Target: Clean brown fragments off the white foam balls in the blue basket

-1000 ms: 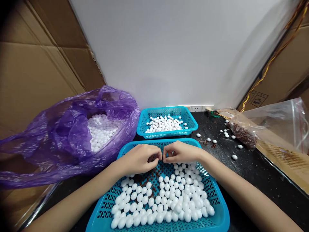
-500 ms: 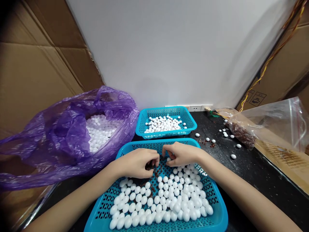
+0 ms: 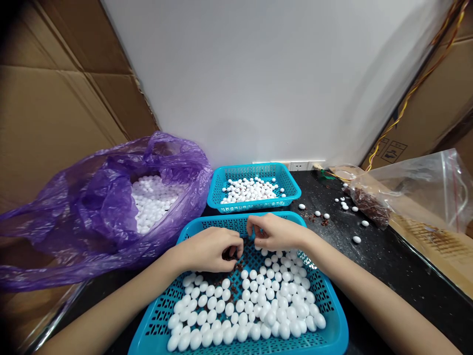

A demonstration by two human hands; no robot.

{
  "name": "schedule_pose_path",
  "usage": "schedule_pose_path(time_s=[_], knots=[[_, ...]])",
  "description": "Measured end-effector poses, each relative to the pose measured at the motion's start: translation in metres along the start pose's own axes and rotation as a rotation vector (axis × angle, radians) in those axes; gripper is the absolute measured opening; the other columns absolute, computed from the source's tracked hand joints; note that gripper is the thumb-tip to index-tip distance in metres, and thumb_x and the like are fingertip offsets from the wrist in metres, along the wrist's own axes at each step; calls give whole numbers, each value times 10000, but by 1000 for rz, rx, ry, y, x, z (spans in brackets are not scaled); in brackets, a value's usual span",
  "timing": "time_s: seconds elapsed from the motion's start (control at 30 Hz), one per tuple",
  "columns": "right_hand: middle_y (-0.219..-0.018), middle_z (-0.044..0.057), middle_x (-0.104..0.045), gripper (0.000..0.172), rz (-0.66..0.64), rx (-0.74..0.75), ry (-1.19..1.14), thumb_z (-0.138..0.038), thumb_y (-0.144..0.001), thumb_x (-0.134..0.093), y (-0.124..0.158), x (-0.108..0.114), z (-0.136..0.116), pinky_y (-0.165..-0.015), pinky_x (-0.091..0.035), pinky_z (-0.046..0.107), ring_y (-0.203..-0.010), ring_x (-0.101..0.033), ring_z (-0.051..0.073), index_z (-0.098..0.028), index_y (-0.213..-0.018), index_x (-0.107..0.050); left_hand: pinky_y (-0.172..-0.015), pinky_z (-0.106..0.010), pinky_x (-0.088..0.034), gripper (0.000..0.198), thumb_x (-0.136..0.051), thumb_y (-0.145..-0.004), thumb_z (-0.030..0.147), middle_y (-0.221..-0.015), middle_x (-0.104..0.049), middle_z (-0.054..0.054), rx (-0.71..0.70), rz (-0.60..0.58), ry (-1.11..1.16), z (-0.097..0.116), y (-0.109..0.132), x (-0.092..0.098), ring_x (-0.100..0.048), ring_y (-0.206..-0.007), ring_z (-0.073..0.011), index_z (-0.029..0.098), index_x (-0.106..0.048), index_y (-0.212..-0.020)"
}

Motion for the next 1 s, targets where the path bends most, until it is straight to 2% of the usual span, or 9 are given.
schedule_pose_path(time_s=[0.27,0.37,0.53,0.73,0.93,1.0], knots=[[-691,-32,-486,139,205,25,-57,-75,-782,-444,0,20,1,-469,-281,188,-513,-381,76,-177,-870,-479,-573,-200,-403,98,-556,-700,144,-744,-659,8,-28,12,75,5,-1,3,-596,-655,-132,184,-631,-749],[-703,-30,-489,137,222,32,-53,-63,-776,-449,1,21,1,-475,-283,187,-521,-379,74,-177,-845,-481,-577,-197,-409,102,-557,-710,134,-744,-665,6,-30,-2,101,5,-1,1,-592,-644,-124,179,-638,-753],[-673,-35,-494,148,168,42,-31,-56,-747,-475,1,17,-2,-497,-299,190,-531,-399,81,-174,-827,-515,-592,-209,-406,90,-565,-735,135,-764,-657,4,-45,8,97,5,-1,2,-591,-670,-134,180,-633,-772],[-677,-17,-559,138,58,37,38,-87,-715,-492,1,7,-6,-512,-302,204,-546,-458,96,-163,-805,-563,-684,-231,-428,102,-488,-860,158,-873,-630,-21,-148,76,170,16,0,12,-589,-789,-148,171,-588,-875],[-593,-8,-581,48,-26,-55,286,-210,-667,-563,3,-5,0,-483,-246,233,-508,-448,110,-169,-681,-585,-686,-251,-418,110,-433,-906,188,-897,-612,-32,-155,140,173,18,1,21,-573,-790,-155,169,-541,-918],[-537,4,-567,122,-63,-114,390,-283,-657,-589,4,-9,5,-469,-226,247,-476,-433,119,-171,-609,-591,-674,-255,-414,113,-426,-912,201,-900,-614,-33,-146,147,183,18,1,21,-573,-783,-157,171,-534,-923]])
Point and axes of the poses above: each hand's wrist, its own y-axis away from the middle knuckle, its own x-axis out of the back of the hand, z = x × y, the point moved 10 cm from there along -y, towards the middle knuckle
